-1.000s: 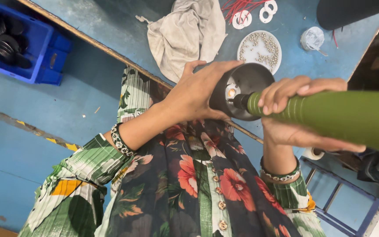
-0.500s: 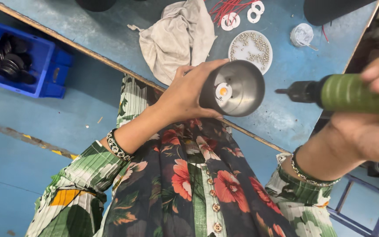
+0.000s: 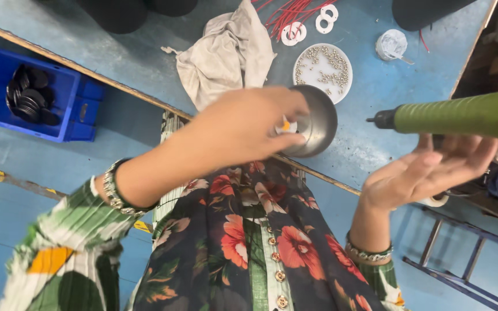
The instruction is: The person wipes the inside of a black cylindrical housing with a cloth, then inserts a small LED bulb and wires into the fixture. They use a green glue gun to apply adhesive around the bulb base and secure the components inside the housing.
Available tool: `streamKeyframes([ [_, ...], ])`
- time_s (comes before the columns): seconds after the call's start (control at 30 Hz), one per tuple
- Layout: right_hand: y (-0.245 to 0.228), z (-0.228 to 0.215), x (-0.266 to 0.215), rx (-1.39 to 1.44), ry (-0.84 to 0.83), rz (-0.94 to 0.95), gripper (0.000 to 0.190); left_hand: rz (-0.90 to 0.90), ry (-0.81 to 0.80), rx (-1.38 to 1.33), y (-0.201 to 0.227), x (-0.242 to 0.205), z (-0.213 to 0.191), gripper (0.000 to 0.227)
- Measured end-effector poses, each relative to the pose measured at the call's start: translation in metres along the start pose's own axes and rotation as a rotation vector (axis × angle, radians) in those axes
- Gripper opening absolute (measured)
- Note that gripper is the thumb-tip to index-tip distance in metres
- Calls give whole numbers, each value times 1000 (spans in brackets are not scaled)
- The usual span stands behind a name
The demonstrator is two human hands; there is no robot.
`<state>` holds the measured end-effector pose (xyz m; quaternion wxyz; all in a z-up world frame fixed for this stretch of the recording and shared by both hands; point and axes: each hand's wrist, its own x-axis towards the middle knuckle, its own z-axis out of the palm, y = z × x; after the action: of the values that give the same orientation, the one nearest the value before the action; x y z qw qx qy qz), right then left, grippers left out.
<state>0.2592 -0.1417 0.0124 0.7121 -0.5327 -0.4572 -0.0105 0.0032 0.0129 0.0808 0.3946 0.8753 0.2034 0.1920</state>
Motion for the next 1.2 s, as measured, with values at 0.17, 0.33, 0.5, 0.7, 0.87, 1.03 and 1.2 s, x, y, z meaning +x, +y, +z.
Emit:
streamKeyframes([
  [0.17,5,3,-63,-82,66,121,66,85,-337,750,18,51,40,15],
  [0.33,3,9,-92,-157,-430,188,76,295,-419,766,-15,83,64,8],
  [0.5,8,23,-77,-232,-625,254,106,340,-509,805,-34,86,69,9],
  [0.7,16,46,-74,-371,-656,212,120,323,-396,798,-36,85,78,10],
  [0.87,20,48,-77,-343,-630,208,108,270,-410,819,-33,84,83,10],
  [1.03,20,47,-78,-351,-646,183,105,354,-404,770,-42,85,69,9],
  [1.2,19,46,-76,-353,-614,191,111,382,-422,752,-31,77,51,9],
])
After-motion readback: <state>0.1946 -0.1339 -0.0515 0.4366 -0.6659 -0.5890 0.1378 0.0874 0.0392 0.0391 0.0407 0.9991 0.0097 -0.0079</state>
